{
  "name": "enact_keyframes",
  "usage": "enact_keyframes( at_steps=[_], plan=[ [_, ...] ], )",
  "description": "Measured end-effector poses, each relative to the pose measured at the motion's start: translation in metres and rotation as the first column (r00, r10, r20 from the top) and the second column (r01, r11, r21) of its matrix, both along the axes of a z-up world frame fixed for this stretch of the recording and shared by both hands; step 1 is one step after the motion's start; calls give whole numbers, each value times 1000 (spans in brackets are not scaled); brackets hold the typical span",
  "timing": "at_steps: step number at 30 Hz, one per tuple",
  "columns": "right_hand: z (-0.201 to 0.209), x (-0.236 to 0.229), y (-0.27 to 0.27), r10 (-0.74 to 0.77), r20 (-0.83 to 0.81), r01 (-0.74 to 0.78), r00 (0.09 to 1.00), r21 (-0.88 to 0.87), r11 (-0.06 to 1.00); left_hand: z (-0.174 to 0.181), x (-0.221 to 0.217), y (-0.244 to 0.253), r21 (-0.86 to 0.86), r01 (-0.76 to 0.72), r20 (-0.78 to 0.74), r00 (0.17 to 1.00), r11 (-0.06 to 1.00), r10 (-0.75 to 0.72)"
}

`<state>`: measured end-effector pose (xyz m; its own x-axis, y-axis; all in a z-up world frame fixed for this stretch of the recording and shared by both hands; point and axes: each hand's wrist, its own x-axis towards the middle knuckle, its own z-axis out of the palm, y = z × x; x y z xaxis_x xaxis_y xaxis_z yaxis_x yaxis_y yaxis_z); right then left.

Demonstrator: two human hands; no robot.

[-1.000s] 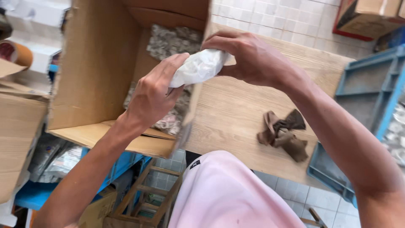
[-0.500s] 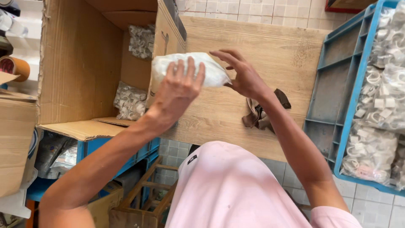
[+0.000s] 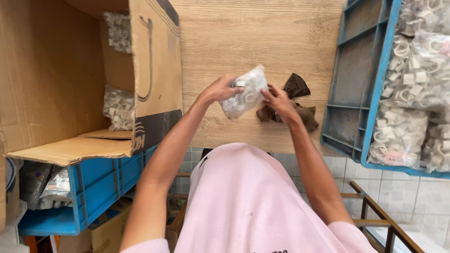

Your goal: The person wipes a small plastic bag containing white items on a wooden table using a brown cloth. They then place the bag into a blue crate filled with similar bags. The person repeats this process with another bag taken from a cardboard box.

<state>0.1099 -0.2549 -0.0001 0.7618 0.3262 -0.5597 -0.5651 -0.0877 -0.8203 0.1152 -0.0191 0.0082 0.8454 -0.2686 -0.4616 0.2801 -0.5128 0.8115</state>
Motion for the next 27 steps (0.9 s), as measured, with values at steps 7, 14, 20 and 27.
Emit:
enact_keyframes(
  at_steps=[7, 14, 20, 27],
  plan=[
    [-45, -28, 24, -254, -195, 244, 947, -74, 967, -100, -58, -18, -182, -412, -237, 900, 893, 366],
    [-67, -43, 12, 129, 131, -98, 983, -222, 970, -100, -86, -12, 407, -193, 323, 945, 893, 57],
    [-90, -49, -40, 297, 464, -25, 835, -506, 862, -103, -88, -12, 443, 24, 283, 945, 896, -165],
    [-50, -34, -60, 642, 383, -43, 664, -838, 545, -85, -96, -18, 420, 41, 323, 927, 906, -192]
  ],
)
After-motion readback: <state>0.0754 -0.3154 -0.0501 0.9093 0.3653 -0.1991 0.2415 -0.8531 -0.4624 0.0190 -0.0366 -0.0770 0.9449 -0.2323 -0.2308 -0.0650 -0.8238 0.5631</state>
